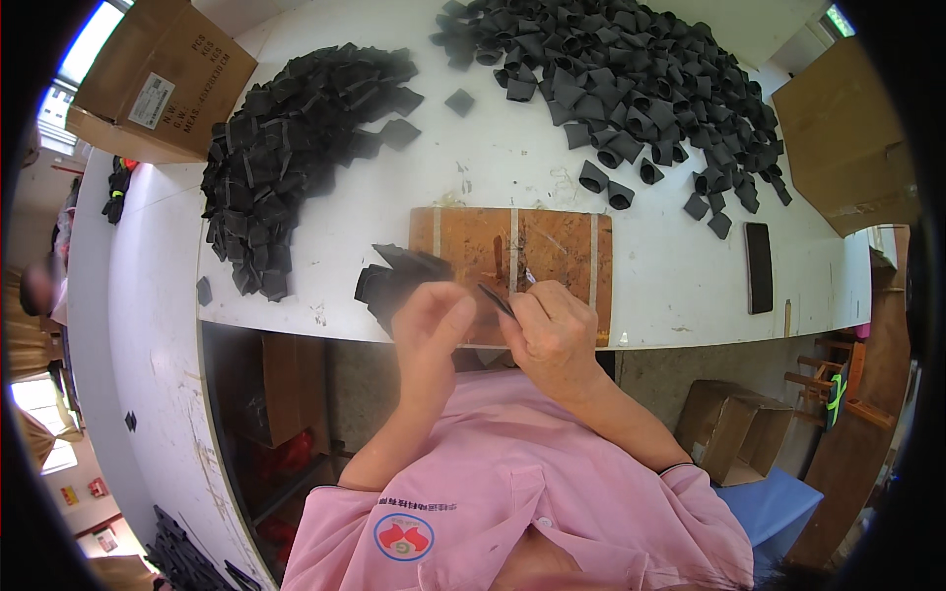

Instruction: The recorder is manually inspecting and trimming small, black, square-shaped parts, possibly from a manufacturing process, using their hands and a small tool to remove excess material.

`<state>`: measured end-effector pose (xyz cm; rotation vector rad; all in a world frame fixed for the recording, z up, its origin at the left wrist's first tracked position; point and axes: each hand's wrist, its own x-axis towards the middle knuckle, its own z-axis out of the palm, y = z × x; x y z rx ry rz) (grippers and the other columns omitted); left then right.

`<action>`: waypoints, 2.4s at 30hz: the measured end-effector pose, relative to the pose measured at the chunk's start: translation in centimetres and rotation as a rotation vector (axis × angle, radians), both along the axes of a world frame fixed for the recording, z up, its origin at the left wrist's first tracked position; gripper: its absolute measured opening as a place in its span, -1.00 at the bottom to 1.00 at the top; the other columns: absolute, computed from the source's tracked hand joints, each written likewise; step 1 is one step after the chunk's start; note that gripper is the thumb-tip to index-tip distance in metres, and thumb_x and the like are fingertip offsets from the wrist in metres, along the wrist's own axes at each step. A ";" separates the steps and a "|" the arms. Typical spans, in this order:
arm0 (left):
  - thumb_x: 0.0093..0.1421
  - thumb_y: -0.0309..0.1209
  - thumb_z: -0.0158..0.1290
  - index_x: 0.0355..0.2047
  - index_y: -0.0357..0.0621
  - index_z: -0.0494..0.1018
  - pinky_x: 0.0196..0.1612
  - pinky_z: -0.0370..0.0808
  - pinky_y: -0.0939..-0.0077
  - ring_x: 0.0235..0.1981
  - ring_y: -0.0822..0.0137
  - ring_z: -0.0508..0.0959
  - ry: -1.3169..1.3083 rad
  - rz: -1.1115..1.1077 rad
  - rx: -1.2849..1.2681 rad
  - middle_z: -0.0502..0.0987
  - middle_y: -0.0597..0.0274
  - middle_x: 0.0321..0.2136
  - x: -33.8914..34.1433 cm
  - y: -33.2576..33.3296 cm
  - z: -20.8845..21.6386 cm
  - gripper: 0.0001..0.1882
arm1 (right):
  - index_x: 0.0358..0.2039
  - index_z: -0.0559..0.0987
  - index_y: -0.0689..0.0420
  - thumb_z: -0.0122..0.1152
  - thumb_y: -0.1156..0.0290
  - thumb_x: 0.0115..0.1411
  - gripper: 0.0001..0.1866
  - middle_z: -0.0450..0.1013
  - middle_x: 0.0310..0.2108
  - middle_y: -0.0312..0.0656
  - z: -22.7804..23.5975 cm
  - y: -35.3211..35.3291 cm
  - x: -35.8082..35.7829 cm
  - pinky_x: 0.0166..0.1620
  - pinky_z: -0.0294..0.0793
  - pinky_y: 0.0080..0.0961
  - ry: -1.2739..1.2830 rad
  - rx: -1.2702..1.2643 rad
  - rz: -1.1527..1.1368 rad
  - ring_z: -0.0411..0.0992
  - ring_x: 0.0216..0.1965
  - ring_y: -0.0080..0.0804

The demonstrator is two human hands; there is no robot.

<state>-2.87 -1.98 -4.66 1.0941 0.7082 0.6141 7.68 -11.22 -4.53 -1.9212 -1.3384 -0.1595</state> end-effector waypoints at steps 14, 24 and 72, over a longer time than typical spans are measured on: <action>0.05 -0.56 0.04 -0.50 -0.25 0.40 -0.49 0.33 0.80 -0.59 0.63 0.37 0.119 -0.091 0.079 0.41 0.39 -0.62 0.4 -0.2 0.2 -0.96 | -0.46 0.45 0.22 0.28 0.36 -0.16 -0.73 0.31 -0.56 -0.20 1.0 -1.0 0.3 -0.52 0.36 -0.48 0.281 0.029 0.029 0.35 -0.50 -0.29; 0.02 -0.64 -0.01 -0.38 -0.26 0.36 -0.65 0.27 0.81 -0.68 0.68 0.34 0.131 0.144 0.415 0.44 0.33 -0.61 2.1 -2.3 1.2 -0.88 | -0.52 0.44 0.24 0.15 0.63 -0.23 -0.83 0.28 -0.53 -0.15 -0.1 0.0 0.0 -0.53 0.37 -0.45 -0.083 0.069 -0.064 0.35 -0.51 -0.28; 0.10 -0.58 -0.04 -0.29 -0.32 0.37 -0.19 0.29 0.66 -0.30 0.49 0.36 -0.324 0.150 0.511 0.43 0.21 -0.36 4.3 2.0 6.2 -0.85 | -0.36 0.43 0.28 0.34 0.45 -0.29 -0.58 0.33 -0.43 -0.17 6.1 3.1 2.7 -0.47 0.40 -0.52 -0.057 0.338 0.119 0.36 -0.45 -0.31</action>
